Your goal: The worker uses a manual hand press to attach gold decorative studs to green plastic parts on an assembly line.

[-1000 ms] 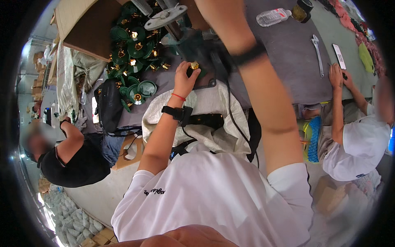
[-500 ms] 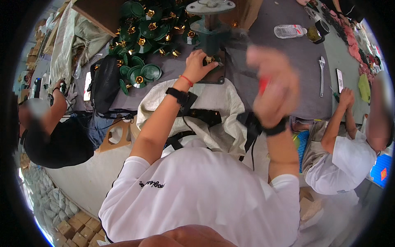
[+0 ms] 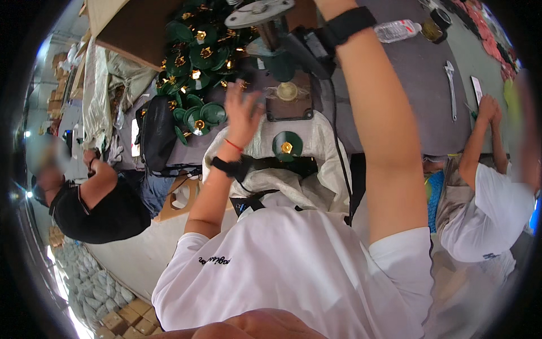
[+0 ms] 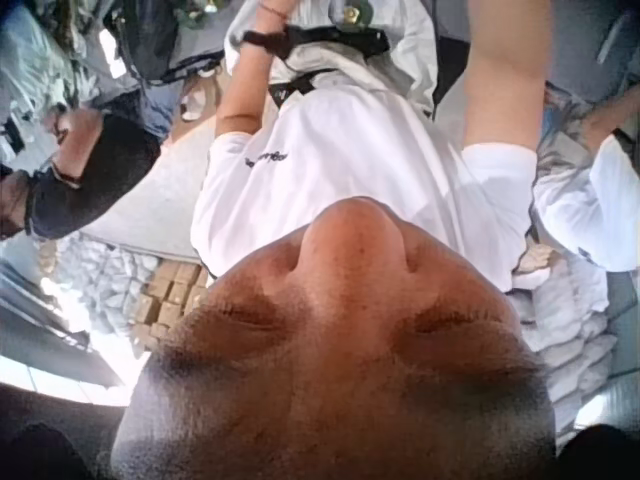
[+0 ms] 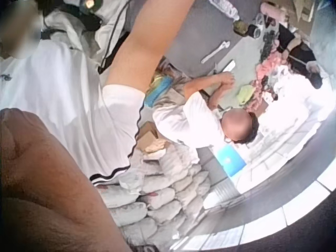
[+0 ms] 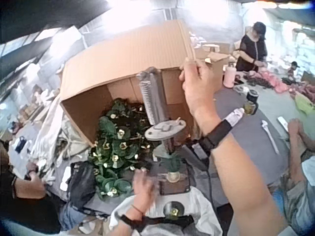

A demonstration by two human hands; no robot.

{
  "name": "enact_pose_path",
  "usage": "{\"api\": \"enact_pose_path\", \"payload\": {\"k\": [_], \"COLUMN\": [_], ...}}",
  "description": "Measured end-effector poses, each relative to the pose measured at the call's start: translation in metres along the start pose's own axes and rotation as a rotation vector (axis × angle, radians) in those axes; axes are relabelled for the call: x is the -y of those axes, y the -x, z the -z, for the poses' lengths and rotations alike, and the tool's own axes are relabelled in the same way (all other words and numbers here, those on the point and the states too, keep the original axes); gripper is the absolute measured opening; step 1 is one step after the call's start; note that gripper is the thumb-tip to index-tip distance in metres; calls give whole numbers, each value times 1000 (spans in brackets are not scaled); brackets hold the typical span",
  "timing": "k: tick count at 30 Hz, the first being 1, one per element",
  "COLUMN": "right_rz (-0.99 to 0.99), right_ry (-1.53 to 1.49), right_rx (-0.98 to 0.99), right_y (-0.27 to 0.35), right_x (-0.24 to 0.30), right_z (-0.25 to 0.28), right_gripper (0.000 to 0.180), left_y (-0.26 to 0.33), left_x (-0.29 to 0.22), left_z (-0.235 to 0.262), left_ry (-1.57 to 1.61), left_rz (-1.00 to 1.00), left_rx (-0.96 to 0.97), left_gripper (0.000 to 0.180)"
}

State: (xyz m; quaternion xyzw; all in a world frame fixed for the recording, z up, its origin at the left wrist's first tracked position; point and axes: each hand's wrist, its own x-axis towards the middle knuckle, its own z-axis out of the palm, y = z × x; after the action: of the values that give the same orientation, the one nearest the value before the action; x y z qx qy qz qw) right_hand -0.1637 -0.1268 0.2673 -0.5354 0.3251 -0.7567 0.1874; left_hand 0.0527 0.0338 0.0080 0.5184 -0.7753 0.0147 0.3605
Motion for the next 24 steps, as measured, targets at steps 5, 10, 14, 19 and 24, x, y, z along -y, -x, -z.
{"api": "enact_pose_path", "payload": {"k": [5, 10, 14, 19, 24], "right_rz": [38, 134, 173, 141, 5], "right_ry": [20, 95, 114, 134, -203], "right_rx": [8, -53, -48, -17, 247], "right_y": [9, 6, 5, 4, 66], "right_x": [-8, -1, -4, 3, 68], "right_z": [-15, -4, -1, 5, 31], "right_gripper": [32, 34, 36, 36, 24], "left_y": [-22, -22, -23, -28, -19], "left_x": [60, -2, -29, -31, -16], "left_z": [14, -4, -28, -62, -62], "left_ry": [-366, 738, 434, 322, 300], "left_rz": [54, 441, 416, 324, 344], "left_rx": [88, 134, 198, 124, 185], "left_gripper": [38, 37, 43, 45, 44]}}
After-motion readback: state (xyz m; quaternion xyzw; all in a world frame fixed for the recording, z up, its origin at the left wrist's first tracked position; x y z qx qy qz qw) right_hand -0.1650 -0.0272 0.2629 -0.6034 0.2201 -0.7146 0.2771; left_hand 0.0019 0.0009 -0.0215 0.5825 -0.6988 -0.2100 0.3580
